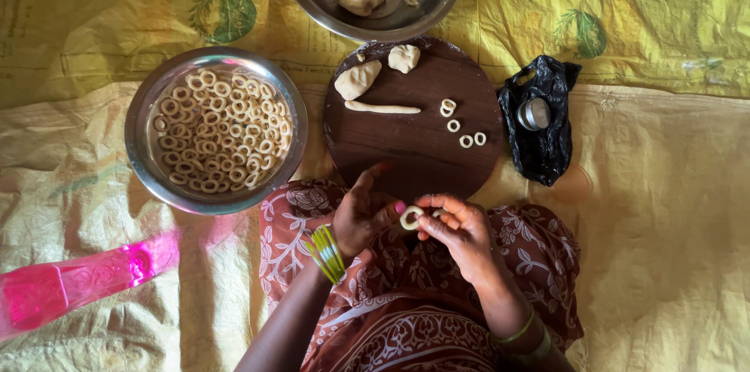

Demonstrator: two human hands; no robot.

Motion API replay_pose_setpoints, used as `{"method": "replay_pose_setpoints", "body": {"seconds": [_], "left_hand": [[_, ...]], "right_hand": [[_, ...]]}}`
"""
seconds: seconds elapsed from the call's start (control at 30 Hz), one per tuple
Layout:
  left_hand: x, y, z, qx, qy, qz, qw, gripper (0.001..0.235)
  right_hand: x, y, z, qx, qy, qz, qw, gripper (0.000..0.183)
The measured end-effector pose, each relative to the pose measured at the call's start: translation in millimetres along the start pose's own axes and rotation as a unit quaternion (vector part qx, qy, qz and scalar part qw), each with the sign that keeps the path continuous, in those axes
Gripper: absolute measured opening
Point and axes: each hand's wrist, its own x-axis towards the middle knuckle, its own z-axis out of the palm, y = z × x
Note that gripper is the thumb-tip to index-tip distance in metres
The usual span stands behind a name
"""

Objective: The person rolls small pieces of dough into thin ropes on a wooden board, then joins the ends to form rings. The finished rings are placed into a metal tray. The person repeats this process continuously.

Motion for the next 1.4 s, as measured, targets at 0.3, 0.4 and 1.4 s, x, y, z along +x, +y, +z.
{"method": "replay_pose_setpoints", "body": {"seconds": [0.3,0.4,1.4], "left_hand": [[-10.4,-20.0,-1.7,0.295,0.101,0.101,0.945,0.064],[-11.5,-21.7,-5.5,0.288,0.088,0.076,0.95,0.063],[113.7,-21.3,-136.0,0.455,0.292,0.013,0.841,0.052]], "right_hand": [[98.3,144.9,-98.6,-0.325,0.127,0.125,0.929,0.026],[128.4,167.3,-127.7,-0.138,0.172,0.021,0.975,0.027],[66.2,116.6,-68.5,0.316,0.179,-0.004,0.932,0.018]]}}
